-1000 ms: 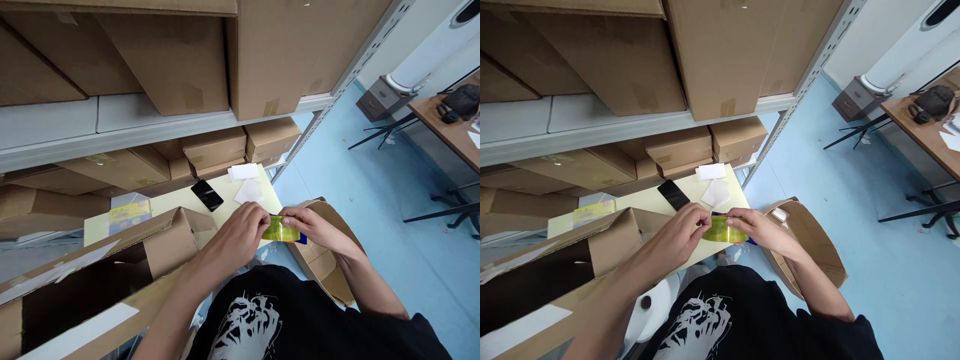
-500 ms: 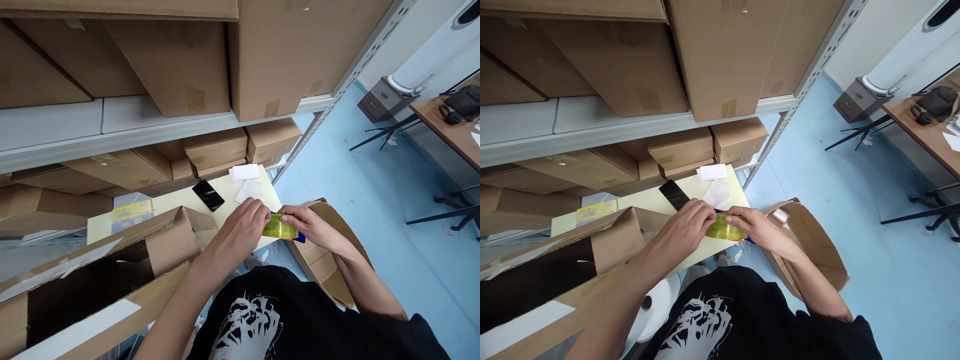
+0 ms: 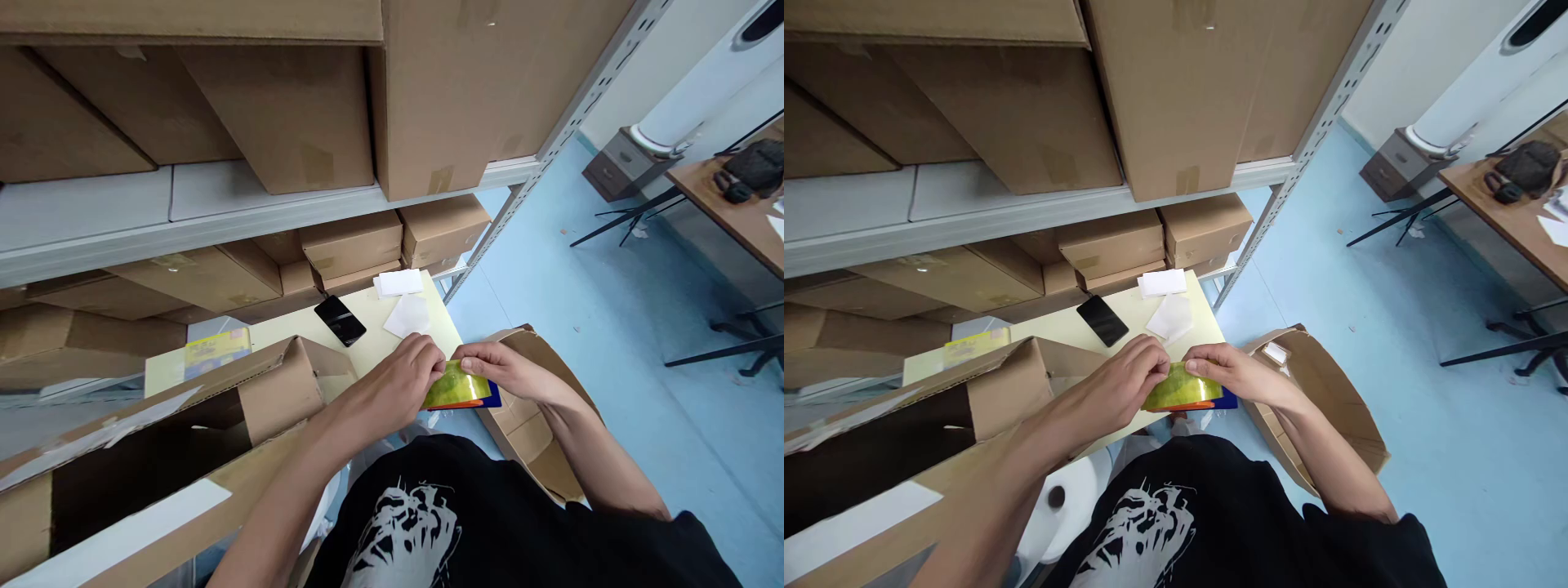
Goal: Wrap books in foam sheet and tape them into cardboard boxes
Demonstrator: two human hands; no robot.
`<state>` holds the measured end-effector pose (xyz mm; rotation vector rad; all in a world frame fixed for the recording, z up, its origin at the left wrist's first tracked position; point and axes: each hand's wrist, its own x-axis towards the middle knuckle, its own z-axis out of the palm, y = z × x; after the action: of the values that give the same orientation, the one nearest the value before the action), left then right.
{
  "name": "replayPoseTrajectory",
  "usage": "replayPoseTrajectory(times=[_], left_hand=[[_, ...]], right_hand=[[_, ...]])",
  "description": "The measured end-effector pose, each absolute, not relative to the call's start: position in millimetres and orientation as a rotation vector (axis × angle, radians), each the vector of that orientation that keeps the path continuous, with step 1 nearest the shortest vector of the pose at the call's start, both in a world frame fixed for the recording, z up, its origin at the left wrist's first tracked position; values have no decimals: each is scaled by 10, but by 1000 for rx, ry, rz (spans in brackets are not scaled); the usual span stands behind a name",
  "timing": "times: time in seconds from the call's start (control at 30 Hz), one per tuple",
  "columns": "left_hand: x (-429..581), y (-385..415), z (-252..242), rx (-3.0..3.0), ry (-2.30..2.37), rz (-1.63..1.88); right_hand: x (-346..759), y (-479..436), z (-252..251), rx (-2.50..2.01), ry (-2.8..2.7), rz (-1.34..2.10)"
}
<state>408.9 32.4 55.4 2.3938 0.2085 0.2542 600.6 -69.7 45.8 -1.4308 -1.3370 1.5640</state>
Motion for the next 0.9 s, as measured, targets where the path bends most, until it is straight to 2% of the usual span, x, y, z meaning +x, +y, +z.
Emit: replayPoseTrajectory(times=[0.17, 0.27, 0.4, 0.9], left_hand=[[4071, 299, 603, 2363, 208, 267], [4064, 279, 642, 2408, 334, 383], [4073, 212, 669, 2643, 420, 491], [4139, 94, 644, 3263, 391, 662]], right_hand=[[6035, -696, 443, -1344, -1292, 1643], [6032, -715, 472, -1433, -1330, 1544], [5993, -737, 531, -1582, -1360, 1394], [5911, -723, 461, -1576, -1284, 1309]])
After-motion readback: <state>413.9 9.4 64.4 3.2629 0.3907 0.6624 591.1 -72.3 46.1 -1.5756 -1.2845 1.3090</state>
